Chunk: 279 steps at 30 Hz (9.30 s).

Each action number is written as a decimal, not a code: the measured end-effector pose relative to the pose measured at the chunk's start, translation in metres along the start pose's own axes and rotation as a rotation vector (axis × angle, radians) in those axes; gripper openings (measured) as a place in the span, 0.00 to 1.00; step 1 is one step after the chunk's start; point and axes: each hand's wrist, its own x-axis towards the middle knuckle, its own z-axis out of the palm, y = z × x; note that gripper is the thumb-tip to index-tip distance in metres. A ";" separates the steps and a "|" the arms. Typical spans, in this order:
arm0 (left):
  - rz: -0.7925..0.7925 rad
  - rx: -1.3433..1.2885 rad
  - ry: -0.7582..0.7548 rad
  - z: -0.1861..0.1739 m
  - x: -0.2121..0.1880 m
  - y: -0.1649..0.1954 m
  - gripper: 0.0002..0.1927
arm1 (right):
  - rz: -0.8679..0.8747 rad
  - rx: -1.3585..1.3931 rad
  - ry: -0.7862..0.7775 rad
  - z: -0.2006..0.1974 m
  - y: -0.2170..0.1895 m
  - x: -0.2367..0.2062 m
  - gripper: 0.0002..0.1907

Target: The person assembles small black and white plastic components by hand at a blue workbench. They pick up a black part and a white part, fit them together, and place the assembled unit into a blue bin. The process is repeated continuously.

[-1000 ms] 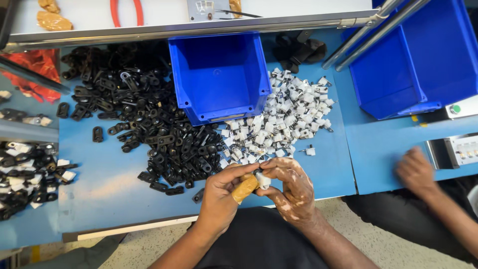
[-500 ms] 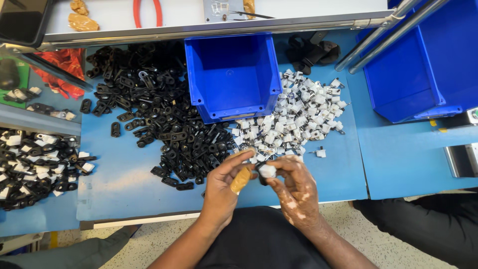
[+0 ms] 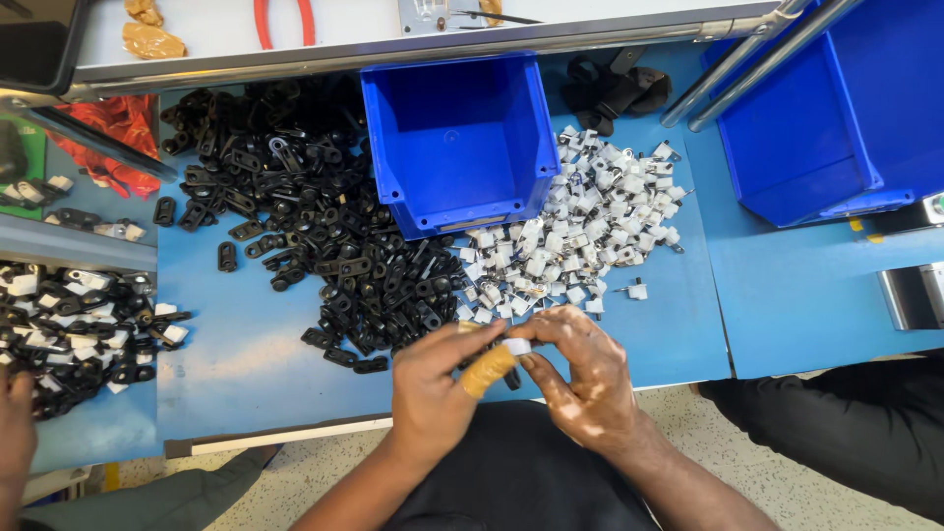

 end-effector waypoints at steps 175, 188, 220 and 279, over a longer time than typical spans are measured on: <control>-0.751 -0.784 -0.039 0.009 -0.006 -0.065 0.11 | 0.051 0.067 -0.181 -0.004 0.051 -0.006 0.10; 0.170 0.359 0.029 0.011 0.000 -0.022 0.12 | 0.472 0.427 -0.094 -0.008 0.030 0.006 0.09; -0.216 -0.208 0.021 0.016 0.007 -0.033 0.17 | 0.075 0.232 -0.057 -0.001 0.053 0.001 0.15; 0.204 0.362 0.040 0.005 0.005 -0.029 0.12 | -0.075 0.227 -0.043 0.025 0.068 -0.015 0.21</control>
